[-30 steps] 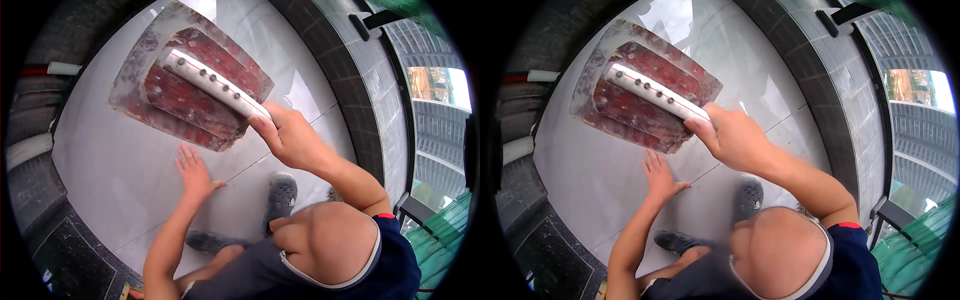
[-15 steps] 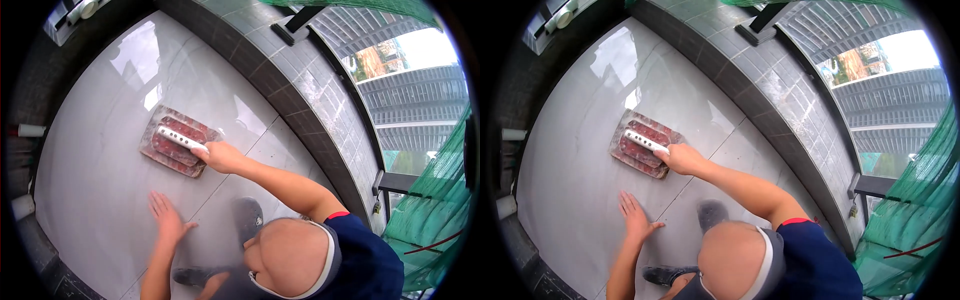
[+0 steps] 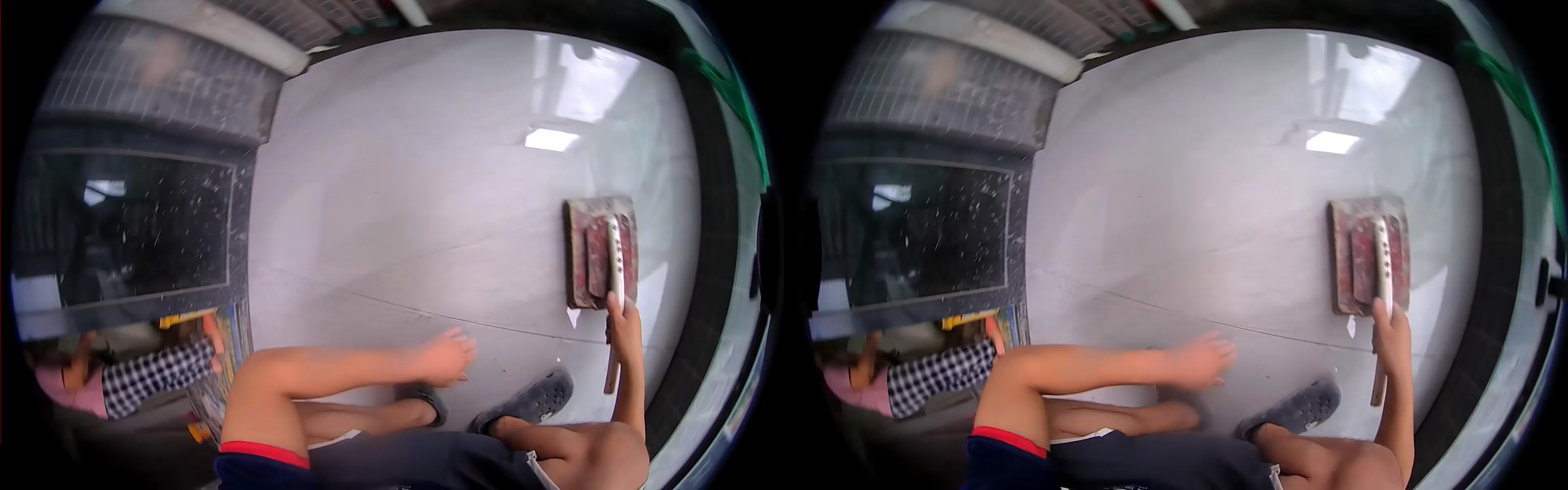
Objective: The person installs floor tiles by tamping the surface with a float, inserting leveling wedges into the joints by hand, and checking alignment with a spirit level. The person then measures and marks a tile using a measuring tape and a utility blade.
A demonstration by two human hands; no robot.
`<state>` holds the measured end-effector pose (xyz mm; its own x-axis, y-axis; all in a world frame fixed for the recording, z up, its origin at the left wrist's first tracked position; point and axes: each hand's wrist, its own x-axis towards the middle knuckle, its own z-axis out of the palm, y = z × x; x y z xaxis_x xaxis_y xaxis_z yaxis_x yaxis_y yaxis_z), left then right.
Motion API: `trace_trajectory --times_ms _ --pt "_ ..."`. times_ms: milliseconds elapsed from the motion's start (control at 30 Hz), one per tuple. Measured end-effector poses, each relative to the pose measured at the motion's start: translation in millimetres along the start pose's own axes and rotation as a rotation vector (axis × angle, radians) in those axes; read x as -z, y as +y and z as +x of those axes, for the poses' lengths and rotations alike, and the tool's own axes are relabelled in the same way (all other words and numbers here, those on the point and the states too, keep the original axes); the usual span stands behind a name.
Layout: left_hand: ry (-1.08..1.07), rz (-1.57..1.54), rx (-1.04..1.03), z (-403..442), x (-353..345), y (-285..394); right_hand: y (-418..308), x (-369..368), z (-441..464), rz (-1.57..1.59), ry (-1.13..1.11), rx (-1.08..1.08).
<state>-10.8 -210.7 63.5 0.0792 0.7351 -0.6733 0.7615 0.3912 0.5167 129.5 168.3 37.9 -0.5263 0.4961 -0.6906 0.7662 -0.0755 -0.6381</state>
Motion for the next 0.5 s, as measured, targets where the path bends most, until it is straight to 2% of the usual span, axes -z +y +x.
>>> trace_trajectory --times_ms 100,167,233,267,300,333,367,400,433,467,500 --pt "0.08 -0.164 0.233 -76.7 14.9 -49.6 4.4 -0.2 4.9 0.043 -0.077 0.032" --pt "0.243 0.022 0.401 -159.4 26.3 -38.8 1.3 -2.1 14.1 0.375 -0.084 -0.114" --pt "0.346 -0.203 0.765 -221.5 -36.2 -24.2 3.3 -4.7 23.0 0.509 -0.078 -0.13" --pt "0.367 -0.218 0.804 -242.6 -71.4 -16.8 -0.2 -10.9 27.8 0.599 -0.032 -0.138" --pt "0.275 -0.397 1.021 -256.1 -107.0 -5.5 13.0 -6.9 44.9 0.67 -0.098 -0.049" --pt "0.183 -0.586 1.232 -264.3 -108.3 19.6 19.5 -9.9 63.0 0.72 -0.055 -0.025" --pt "0.345 -0.629 1.006 -264.2 -116.1 76.8 20.4 -18.9 83.4 0.772 -0.029 -0.003" --pt "0.501 -0.654 0.786 -256.3 -90.6 149.0 17.0 -21.9 98.4 0.765 -0.01 0.003" --pt "0.574 -0.755 0.631 -255.7 -91.5 186.0 8.9 -24.0 109.9 0.756 0.004 0.01" --pt "0.619 -0.846 0.619 -250.9 -120.6 205.6 15.0 -16.4 122.1 0.66 0.006 0.141" --pt "0.673 -0.908 0.719 -243.8 -162.3 217.9 11.0 -19.2 135.2 0.568 0.014 0.278"
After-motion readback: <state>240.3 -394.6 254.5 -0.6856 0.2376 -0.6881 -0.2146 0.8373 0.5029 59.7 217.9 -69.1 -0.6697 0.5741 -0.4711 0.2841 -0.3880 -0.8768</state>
